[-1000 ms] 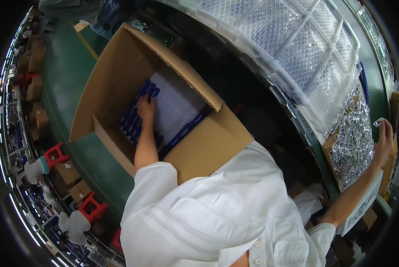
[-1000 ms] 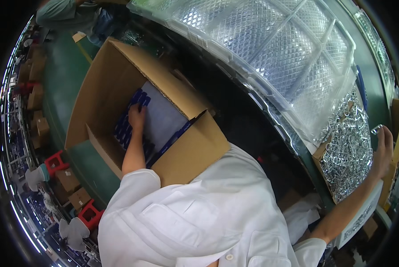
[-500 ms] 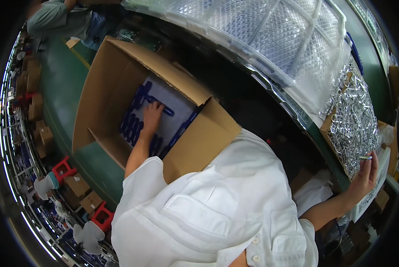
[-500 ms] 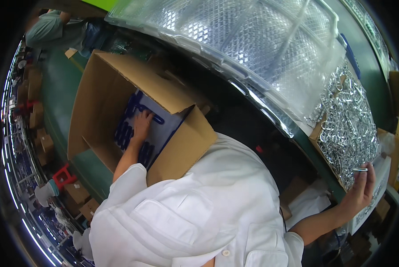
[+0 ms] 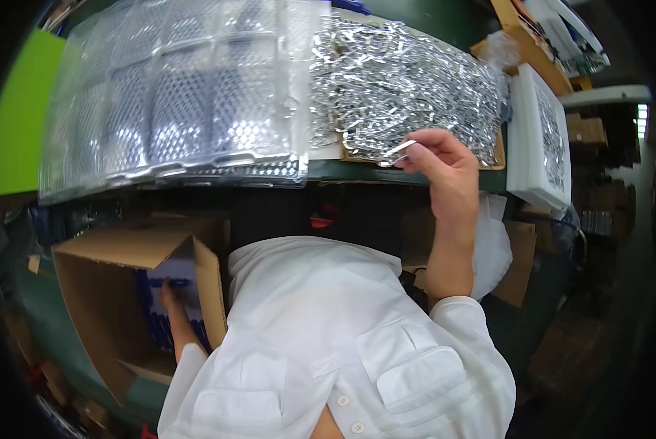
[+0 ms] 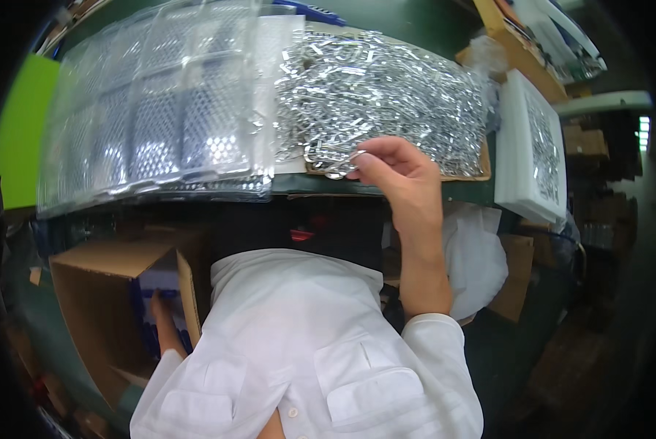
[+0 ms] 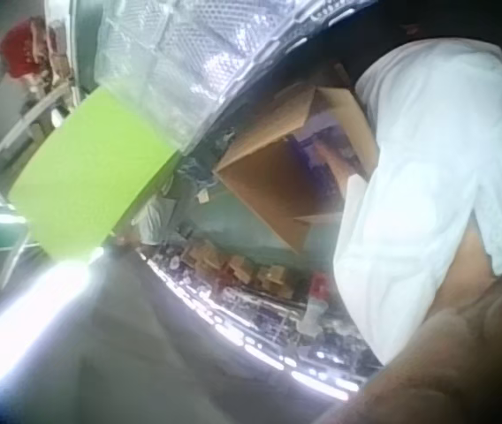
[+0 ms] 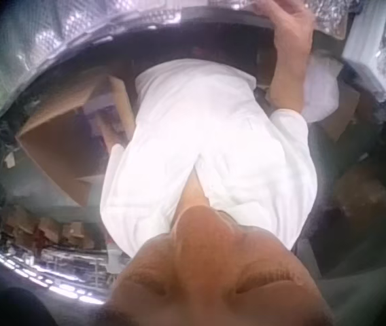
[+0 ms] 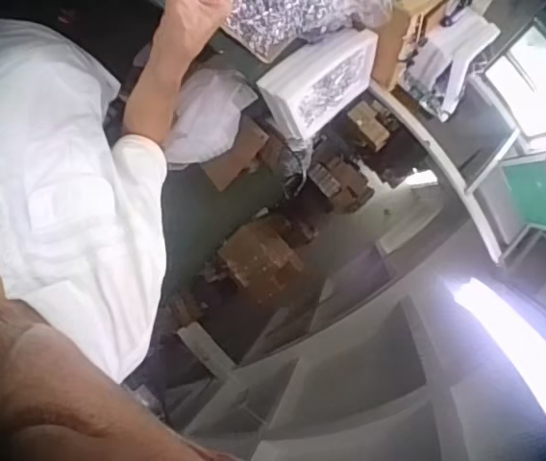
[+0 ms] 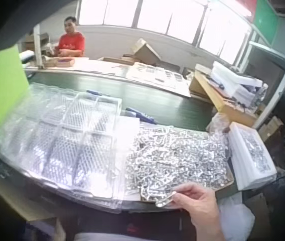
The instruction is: The person repeatedly picks up a blue plastic lock casing from a cardboard box and a metal shackle from a tray. They insert the shackle into the casing and press the sides together to assemble the lock. The completed locks are placed into a clear plastic tray on the table.
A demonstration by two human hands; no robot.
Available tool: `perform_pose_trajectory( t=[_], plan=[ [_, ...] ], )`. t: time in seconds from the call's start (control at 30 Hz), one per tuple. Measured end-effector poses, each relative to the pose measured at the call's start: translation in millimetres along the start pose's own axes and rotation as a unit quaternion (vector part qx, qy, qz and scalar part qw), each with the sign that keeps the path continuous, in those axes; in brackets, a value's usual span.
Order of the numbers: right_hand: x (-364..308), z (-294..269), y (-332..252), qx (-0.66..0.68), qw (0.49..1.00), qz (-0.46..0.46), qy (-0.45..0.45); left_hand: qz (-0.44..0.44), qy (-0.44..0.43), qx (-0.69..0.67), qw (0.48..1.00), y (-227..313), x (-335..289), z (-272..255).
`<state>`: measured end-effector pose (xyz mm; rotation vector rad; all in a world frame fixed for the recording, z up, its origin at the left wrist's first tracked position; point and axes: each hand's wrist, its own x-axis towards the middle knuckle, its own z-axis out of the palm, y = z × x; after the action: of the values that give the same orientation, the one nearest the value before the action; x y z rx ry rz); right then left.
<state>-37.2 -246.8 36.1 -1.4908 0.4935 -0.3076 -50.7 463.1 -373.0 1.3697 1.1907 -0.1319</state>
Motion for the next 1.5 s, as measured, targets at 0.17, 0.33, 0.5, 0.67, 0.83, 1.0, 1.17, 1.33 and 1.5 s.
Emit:
perform_pose_trajectory(
  t=[0.17,0.33,0.5,0.67,0.83,1.0,1.17,1.33,1.5],
  plan=[
    [-18.4,3.6,-3.3,0.012,1.000,-0.006,0.014,0.099,-0.079,-0.093,0.987,68.5,-133.1,21.7],
    [-28.5,1.1,3.2,0.025,1.000,0.006,0.003,0.240,-0.250,-0.151,0.926,185.1,-328.5,86.6],
    [-48.7,16.7,-3.3,0.070,0.996,0.029,-0.054,0.199,-0.549,-0.106,0.805,205.5,-415.7,166.3],
    [-81.7,21.3,-7.2,-0.015,0.991,-0.038,-0.128,0.160,-0.692,0.042,0.703,202.2,-464.3,252.7],
    [-111.1,23.4,-10.1,-0.200,0.960,-0.123,-0.152,0.241,-0.701,0.203,0.640,183.1,-502.7,295.4],
    [-120.5,14.3,-3.5,-0.134,0.982,-0.029,-0.129,0.199,-0.695,0.212,0.658,171.0,-500.8,295.7],
    [-114.1,17.0,11.5,0.146,0.979,0.049,-0.131,0.269,-0.650,0.159,0.693,157.5,-502.5,295.3],
    [-113.7,18.6,19.7,0.175,0.977,0.095,-0.069,0.349,-0.576,0.094,0.733,152.0,-499.8,299.5],
    [-98.9,25.0,28.9,0.084,0.996,0.015,0.013,0.296,-0.606,0.118,0.729,155.1,-490.8,303.0]
  ],
)
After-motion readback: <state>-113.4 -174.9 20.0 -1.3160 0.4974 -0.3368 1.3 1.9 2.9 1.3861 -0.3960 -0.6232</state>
